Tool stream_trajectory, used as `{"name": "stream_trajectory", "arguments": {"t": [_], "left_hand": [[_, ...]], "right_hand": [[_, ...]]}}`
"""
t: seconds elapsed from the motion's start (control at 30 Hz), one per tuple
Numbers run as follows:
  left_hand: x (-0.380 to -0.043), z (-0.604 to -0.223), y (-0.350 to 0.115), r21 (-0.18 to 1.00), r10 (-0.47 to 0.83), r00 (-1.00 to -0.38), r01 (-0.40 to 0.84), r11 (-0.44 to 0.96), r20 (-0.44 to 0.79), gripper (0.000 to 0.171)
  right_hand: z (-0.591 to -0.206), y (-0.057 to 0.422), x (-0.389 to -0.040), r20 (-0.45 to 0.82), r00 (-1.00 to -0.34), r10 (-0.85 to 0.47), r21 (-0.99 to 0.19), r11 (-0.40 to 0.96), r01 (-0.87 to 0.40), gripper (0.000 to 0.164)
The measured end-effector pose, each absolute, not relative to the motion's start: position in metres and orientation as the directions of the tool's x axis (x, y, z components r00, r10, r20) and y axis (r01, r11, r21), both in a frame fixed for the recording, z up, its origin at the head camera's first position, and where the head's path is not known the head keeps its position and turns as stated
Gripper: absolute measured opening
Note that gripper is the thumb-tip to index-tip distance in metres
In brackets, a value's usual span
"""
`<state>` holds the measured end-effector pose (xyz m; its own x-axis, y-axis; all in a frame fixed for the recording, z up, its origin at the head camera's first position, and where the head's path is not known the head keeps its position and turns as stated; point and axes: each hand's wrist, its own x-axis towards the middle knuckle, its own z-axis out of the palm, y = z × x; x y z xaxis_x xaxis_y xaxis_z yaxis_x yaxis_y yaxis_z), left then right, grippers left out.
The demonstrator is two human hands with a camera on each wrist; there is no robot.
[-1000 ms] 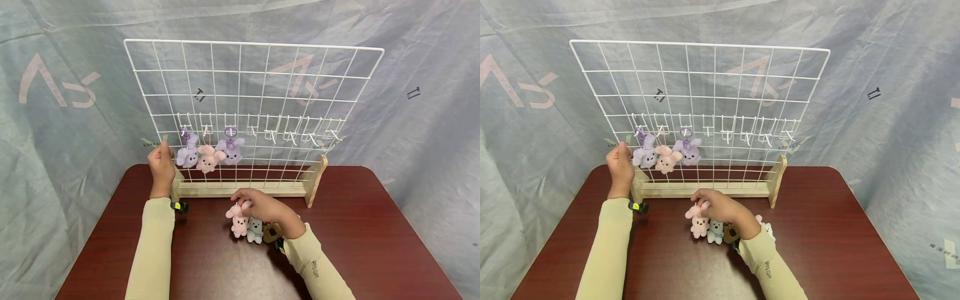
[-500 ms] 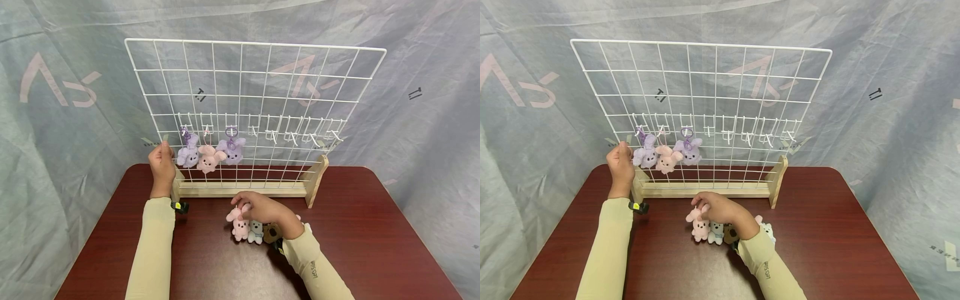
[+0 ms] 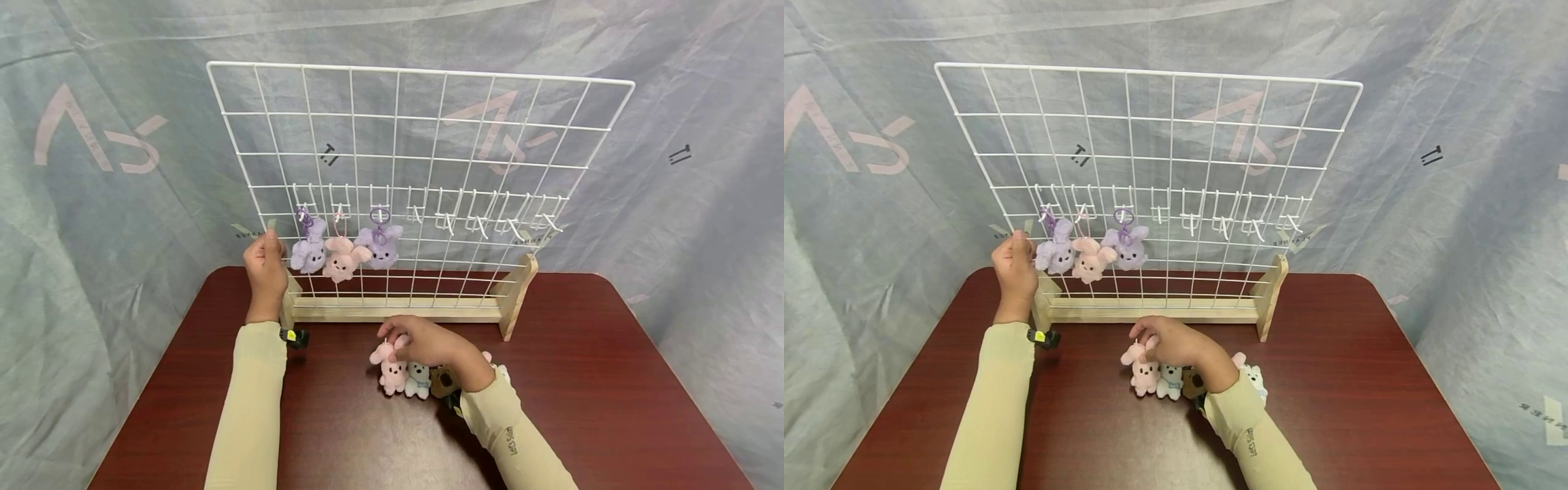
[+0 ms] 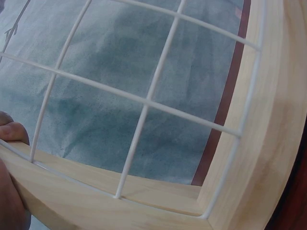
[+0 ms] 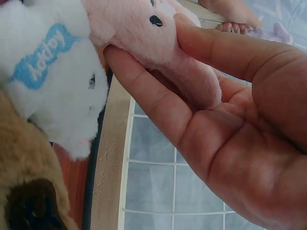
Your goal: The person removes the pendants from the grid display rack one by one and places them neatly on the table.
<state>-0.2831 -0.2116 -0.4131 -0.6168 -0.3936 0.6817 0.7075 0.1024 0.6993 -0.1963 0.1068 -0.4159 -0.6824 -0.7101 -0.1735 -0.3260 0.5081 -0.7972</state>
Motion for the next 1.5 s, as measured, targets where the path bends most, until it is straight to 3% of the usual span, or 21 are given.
{"name": "stream_trajectory", "arguments": {"t": [1.17, 1.5], "left_hand": [[-0.282, -0.413, -0.212, 0.672, -0.368, -0.602, 0.735, 0.091, 0.709, 0.054], [-0.283, -0.414, -0.213, 0.675, -0.37, -0.603, 0.731, 0.1, 0.707, 0.054]], "right_hand": [[-0.426, 0.105, -0.198, -0.171, -0.666, -0.726, -0.768, 0.522, -0.371, 0.023], [-0.429, 0.102, -0.196, -0.204, -0.674, -0.71, -0.77, 0.542, -0.338, 0.031]]}}
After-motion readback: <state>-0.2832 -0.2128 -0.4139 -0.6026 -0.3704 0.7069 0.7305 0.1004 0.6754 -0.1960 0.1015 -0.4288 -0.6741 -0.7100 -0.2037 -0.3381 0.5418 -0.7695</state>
